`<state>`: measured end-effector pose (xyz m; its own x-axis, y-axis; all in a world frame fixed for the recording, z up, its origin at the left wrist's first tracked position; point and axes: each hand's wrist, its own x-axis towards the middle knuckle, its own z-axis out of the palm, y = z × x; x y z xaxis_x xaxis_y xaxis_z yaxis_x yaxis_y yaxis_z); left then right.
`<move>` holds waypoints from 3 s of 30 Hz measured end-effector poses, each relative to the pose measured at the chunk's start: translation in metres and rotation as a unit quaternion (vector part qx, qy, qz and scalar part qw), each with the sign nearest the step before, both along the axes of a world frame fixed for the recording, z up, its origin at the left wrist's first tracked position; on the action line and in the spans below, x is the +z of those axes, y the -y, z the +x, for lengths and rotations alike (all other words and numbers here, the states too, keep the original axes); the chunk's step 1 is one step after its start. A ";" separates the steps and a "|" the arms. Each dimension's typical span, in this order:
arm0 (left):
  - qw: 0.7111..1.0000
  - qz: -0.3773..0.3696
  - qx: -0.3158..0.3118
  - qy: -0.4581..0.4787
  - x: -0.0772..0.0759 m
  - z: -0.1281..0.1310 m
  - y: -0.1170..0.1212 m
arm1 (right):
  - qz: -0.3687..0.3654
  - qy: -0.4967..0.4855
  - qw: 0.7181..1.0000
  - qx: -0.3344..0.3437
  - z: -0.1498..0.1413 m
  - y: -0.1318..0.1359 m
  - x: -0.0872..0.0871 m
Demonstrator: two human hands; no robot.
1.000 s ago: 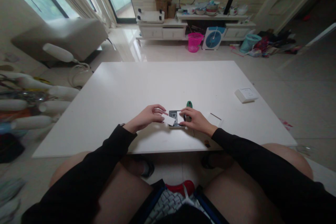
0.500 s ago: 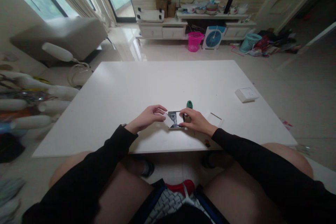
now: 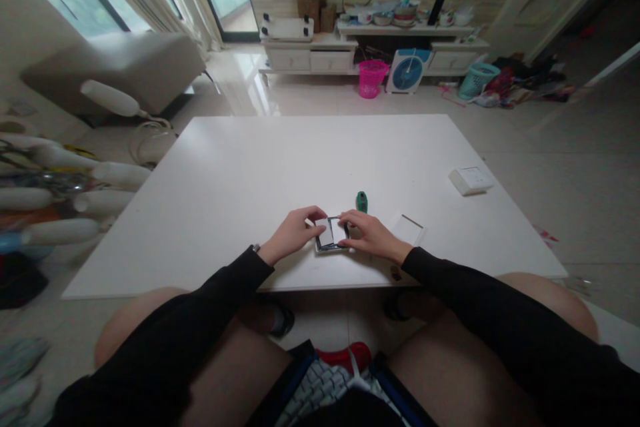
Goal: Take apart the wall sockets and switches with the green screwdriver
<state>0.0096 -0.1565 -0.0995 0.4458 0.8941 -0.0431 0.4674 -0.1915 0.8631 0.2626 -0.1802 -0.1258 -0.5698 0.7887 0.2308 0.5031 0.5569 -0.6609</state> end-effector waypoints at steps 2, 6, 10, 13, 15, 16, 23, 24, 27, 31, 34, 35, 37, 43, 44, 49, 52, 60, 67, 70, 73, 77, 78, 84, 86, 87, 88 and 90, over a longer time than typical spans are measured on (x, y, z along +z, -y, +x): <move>0.999 0.026 -0.009 -0.025 -0.002 0.000 0.002 | 0.000 -0.002 1.000 0.000 0.000 0.000 -0.001; 0.993 0.086 -0.055 -0.063 -0.004 -0.001 0.003 | 0.002 -0.010 1.000 0.002 0.001 0.000 -0.003; 0.975 0.161 -0.116 -0.101 -0.004 -0.003 0.005 | -0.004 -0.012 1.000 0.001 0.001 0.000 -0.002; 0.968 0.179 -0.136 -0.111 -0.002 -0.003 0.006 | -0.007 -0.012 1.000 0.002 0.001 0.000 -0.001; 0.967 0.180 -0.140 -0.112 -0.001 -0.003 0.007 | -0.006 -0.013 1.000 0.002 0.001 0.000 -0.001; 0.966 0.182 -0.143 -0.114 0.000 -0.003 0.008 | -0.006 -0.014 1.000 0.002 0.001 0.000 -0.001; 0.955 0.205 -0.174 -0.127 0.005 -0.004 0.008 | -0.006 -0.012 1.000 0.002 0.000 0.000 -0.002; 0.954 0.207 -0.177 -0.127 0.005 -0.005 0.008 | -0.005 -0.012 1.000 0.003 0.000 0.000 -0.002; 0.952 0.216 -0.180 -0.119 0.006 -0.006 0.008 | -0.002 -0.008 1.000 0.003 0.000 0.000 -0.002; 0.956 0.204 -0.177 -0.117 0.005 -0.006 0.009 | -0.002 -0.007 1.000 0.004 0.000 0.000 -0.003; 0.957 0.189 -0.178 -0.128 0.004 -0.005 0.009 | -0.005 -0.008 1.000 0.004 0.000 0.000 -0.003; 0.957 0.186 -0.179 -0.132 0.004 -0.005 0.009 | -0.006 -0.009 1.000 0.003 0.000 0.000 -0.003; 0.955 0.185 -0.182 -0.140 0.004 -0.005 0.008 | -0.008 -0.009 1.000 0.001 -0.001 0.000 -0.003; 0.956 0.189 -0.178 -0.137 -0.004 -0.007 0.003 | -0.015 -0.023 1.000 -0.002 -0.001 0.000 -0.003; 0.959 0.185 -0.167 -0.132 -0.007 -0.007 0.003 | -0.015 -0.023 1.000 -0.003 -0.001 0.000 -0.003; 0.971 0.161 -0.130 -0.120 -0.013 -0.006 0.002 | -0.015 -0.023 1.000 -0.004 0.000 0.000 -0.003; 0.975 0.147 -0.117 -0.117 -0.011 -0.005 0.003 | -0.015 -0.025 1.000 -0.004 0.000 0.000 -0.003; 0.980 0.127 -0.092 -0.119 -0.011 -0.002 0.006 | -0.016 -0.021 1.000 -0.005 0.000 -0.001 -0.001; 0.970 0.146 -0.127 -0.149 0.000 -0.003 0.010 | -0.020 -0.019 1.000 -0.008 0.000 -0.001 -0.002; 0.966 0.150 -0.132 -0.163 0.003 -0.003 0.009 | -0.018 -0.017 1.000 -0.006 0.001 -0.001 -0.003; 0.960 0.158 -0.135 -0.185 0.005 -0.003 0.009 | -0.016 -0.023 1.000 -0.003 0.001 -0.001 -0.004; 0.957 0.162 -0.139 -0.198 0.008 -0.003 0.010 | -0.013 -0.022 1.000 -0.001 0.000 -0.002 -0.004; 0.956 0.162 -0.139 -0.199 0.008 -0.003 0.011 | -0.012 -0.022 1.000 -0.003 0.000 -0.002 -0.004; 0.957 0.155 -0.133 -0.208 0.010 -0.003 0.011 | -0.010 -0.028 1.000 0.001 0.001 -0.002 -0.004; 0.957 0.154 -0.126 -0.211 0.009 -0.001 0.012 | -0.011 -0.027 1.000 -0.002 0.001 -0.002 -0.004; 0.957 0.154 -0.122 -0.212 0.009 0.000 0.013 | -0.012 -0.026 1.000 -0.002 0.000 -0.002 -0.004; 0.958 0.156 -0.119 -0.211 0.008 0.001 0.013 | -0.012 -0.025 1.000 -0.003 0.000 -0.002 -0.004; 0.958 0.160 -0.114 -0.208 0.007 0.002 0.014 | -0.013 -0.023 1.000 -0.004 0.000 -0.002 -0.005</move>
<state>0.0119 -0.1701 -0.0927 0.6350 0.7725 0.0017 0.6722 -0.5536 0.4916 0.2630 -0.1780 -0.1308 -0.5532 0.7986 0.2370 0.4753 0.5363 -0.6975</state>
